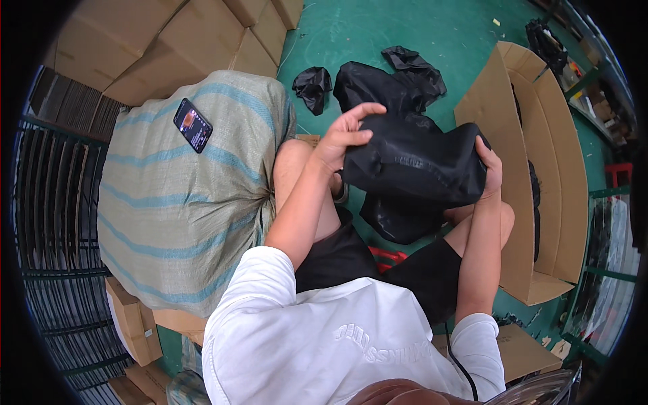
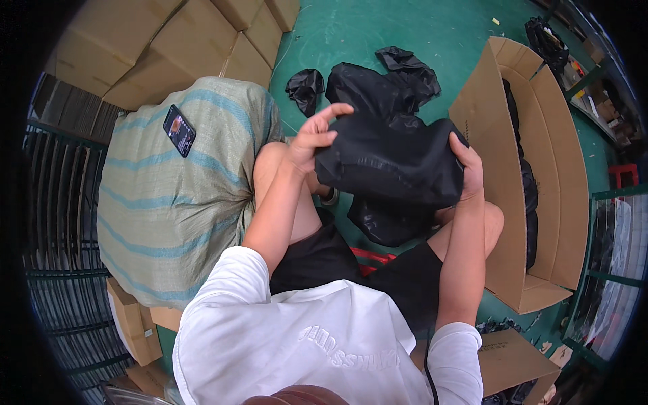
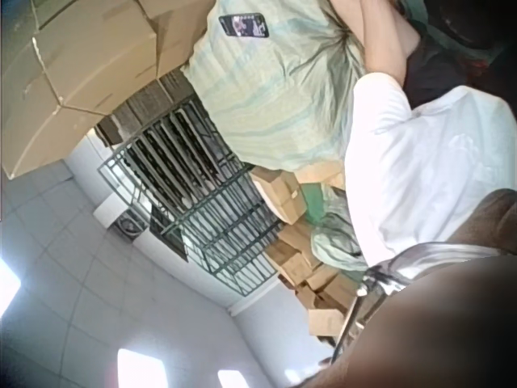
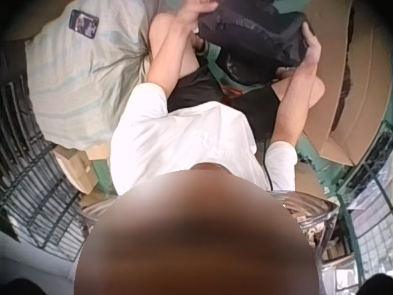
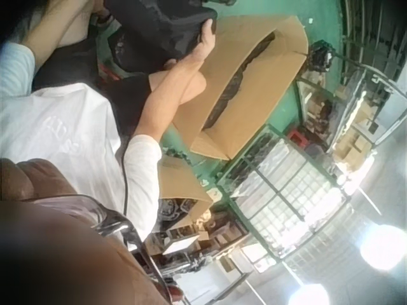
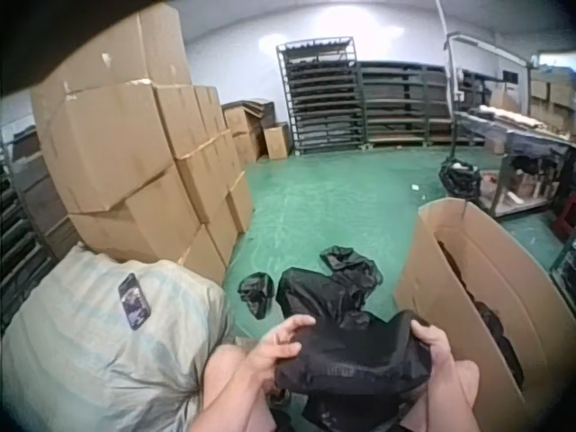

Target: Inspecting and flattening black synthetic bags in a warehouse environment.

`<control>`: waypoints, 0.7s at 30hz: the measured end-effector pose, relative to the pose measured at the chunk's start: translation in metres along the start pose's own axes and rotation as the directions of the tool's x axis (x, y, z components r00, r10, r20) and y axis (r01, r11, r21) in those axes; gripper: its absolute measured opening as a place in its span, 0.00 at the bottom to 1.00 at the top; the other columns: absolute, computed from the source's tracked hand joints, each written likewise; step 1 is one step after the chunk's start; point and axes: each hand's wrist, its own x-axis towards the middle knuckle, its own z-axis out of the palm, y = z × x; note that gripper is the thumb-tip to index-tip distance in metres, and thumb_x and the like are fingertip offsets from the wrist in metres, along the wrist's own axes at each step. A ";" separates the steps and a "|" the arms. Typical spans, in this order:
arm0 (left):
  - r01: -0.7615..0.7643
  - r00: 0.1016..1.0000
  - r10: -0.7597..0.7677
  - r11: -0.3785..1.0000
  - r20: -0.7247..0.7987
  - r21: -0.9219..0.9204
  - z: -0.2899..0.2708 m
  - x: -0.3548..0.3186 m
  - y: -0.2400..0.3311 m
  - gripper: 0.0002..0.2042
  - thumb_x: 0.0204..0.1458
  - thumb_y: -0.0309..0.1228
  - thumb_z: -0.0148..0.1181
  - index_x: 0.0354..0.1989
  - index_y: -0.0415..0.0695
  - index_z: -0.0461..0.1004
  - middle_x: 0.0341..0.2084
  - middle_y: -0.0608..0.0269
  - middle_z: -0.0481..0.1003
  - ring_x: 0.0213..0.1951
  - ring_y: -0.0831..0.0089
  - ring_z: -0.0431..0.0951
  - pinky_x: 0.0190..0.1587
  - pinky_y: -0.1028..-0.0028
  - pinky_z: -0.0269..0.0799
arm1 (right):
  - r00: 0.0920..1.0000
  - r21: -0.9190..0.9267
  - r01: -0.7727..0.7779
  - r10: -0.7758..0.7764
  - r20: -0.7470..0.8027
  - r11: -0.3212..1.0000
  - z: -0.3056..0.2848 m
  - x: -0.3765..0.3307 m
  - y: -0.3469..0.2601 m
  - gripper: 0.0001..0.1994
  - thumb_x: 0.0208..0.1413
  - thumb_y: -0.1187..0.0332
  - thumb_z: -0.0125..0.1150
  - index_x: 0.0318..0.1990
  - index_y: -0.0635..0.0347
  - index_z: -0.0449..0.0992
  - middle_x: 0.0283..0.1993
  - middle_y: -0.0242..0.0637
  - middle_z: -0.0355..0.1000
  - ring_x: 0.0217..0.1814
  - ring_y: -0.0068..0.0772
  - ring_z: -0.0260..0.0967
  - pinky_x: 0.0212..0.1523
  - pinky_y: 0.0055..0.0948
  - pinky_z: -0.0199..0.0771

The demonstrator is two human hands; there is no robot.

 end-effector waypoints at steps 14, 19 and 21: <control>0.228 0.906 -0.331 0.907 0.265 0.355 0.140 -0.101 0.027 0.30 0.44 0.20 0.69 0.54 0.31 0.60 0.45 0.53 0.73 0.43 0.73 0.76 0.44 0.75 0.71 | 0.744 -0.788 -0.257 -0.406 -0.531 0.560 0.023 -0.125 0.033 0.20 0.57 0.62 0.58 0.46 0.75 0.72 0.37 0.46 0.75 0.33 0.41 0.75 0.37 0.38 0.76; 0.160 0.908 -0.295 0.899 0.297 0.407 0.156 -0.079 0.037 0.35 0.40 0.24 0.75 0.56 0.31 0.60 0.44 0.54 0.74 0.40 0.76 0.75 0.43 0.78 0.69 | 0.831 -0.989 0.143 -0.547 0.100 0.037 0.091 -0.134 0.025 0.14 0.53 0.66 0.65 0.37 0.72 0.74 0.31 0.42 0.74 0.27 0.34 0.70 0.31 0.31 0.71; 0.242 0.955 -0.290 0.875 0.054 0.420 0.114 -0.034 0.026 0.34 0.44 0.22 0.69 0.60 0.41 0.58 0.40 0.64 0.73 0.38 0.80 0.74 0.40 0.78 0.72 | 0.938 -0.942 0.124 -0.347 0.009 0.311 0.062 -0.105 0.005 0.13 0.52 0.67 0.66 0.39 0.68 0.75 0.34 0.40 0.75 0.31 0.31 0.72 0.34 0.28 0.72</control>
